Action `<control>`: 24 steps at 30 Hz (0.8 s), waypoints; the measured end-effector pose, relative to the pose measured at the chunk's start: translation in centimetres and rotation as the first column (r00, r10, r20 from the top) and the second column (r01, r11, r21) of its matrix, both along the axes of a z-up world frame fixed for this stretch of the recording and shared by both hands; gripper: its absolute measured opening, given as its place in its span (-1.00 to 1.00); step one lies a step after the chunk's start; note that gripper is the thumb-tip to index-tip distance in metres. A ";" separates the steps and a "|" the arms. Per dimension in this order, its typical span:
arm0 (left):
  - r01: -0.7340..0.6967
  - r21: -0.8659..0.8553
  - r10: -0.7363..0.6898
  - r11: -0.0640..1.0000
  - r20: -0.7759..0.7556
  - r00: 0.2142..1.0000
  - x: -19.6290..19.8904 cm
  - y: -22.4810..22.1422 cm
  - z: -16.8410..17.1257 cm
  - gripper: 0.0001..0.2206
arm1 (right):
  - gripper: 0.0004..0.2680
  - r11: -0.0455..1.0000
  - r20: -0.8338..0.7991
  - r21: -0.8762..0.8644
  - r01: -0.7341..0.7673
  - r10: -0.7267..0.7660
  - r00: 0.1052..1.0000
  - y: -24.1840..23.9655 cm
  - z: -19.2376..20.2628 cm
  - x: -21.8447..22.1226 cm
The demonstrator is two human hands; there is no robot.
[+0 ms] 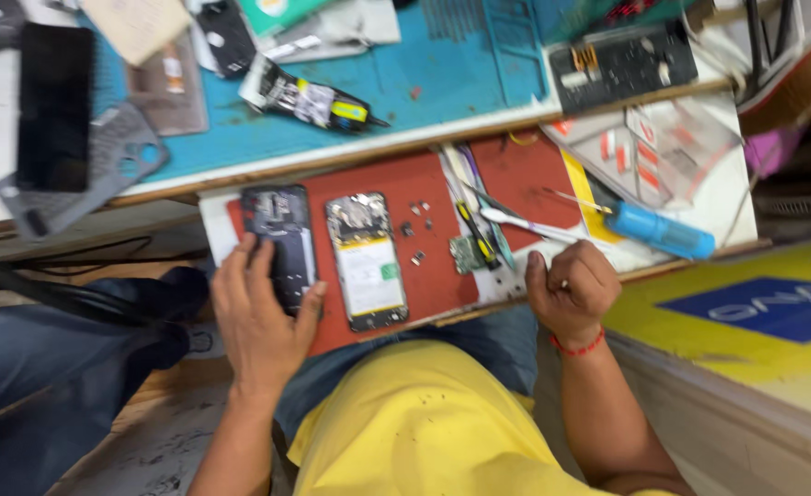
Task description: The person disassembles a smartphone, removes the battery, and manipulates internal components on a workbench. They use a screwdriver and tweezers to handle small parts and connectors.
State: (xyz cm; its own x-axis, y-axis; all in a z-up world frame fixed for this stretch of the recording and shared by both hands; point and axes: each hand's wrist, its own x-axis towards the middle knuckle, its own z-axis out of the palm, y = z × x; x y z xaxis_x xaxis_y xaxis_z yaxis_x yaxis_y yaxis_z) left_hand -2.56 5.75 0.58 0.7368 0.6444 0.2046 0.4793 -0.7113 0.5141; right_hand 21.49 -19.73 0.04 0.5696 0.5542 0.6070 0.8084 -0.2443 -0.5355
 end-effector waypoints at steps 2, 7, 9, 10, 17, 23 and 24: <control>-0.004 0.003 0.004 1.000 0.008 1.000 0.1 -0.1 0.2 -0.34 | -0.69 1.000 -0.023 -0.014 -0.004 0.003 1.000 0.4 0.4 -0.1; -0.033 0.015 0.033 0.999 0.007 0.999 0.1 0.0 -0.1 -0.35 | -0.76 0.965 -0.076 -0.180 -0.192 0.181 0.981 4.2 2.5 1.9; -0.041 0.010 0.041 0.999 0.005 0.999 -0.1 0.3 -0.2 -0.36 | -0.86 0.941 0.052 -0.291 -0.176 0.199 0.979 7.8 3.3 4.4; -0.042 -0.004 0.042 0.999 0.010 0.999 -0.2 0.3 -0.4 -0.37 | -0.90 0.930 0.049 -0.322 -0.176 0.202 0.978 9.9 3.6 6.2; -0.066 -0.041 0.069 0.997 0.098 0.993 -0.6 0.6 -1.1 -0.42 | -0.70 0.906 0.288 -0.422 -0.028 0.163 0.944 22.3 2.2 14.2; -0.055 -0.071 0.061 0.996 0.083 0.995 -0.9 0.6 -1.6 -0.44 | -0.65 0.870 0.308 -0.485 0.085 0.079 0.948 24.7 1.5 14.0; -0.055 -0.076 0.061 0.996 0.084 0.995 -0.8 0.7 -1.6 -0.44 | -0.66 0.851 0.313 -0.514 0.110 0.067 0.947 25.1 1.5 14.2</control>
State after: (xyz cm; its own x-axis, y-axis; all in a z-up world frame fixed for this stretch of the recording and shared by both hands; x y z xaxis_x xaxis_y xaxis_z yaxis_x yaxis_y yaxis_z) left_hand -3.41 6.41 -0.99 0.6792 0.7013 0.2164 0.4706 -0.6424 0.6049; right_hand 35.72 5.33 1.51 0.4183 0.8259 0.3780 0.8999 -0.4334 -0.0490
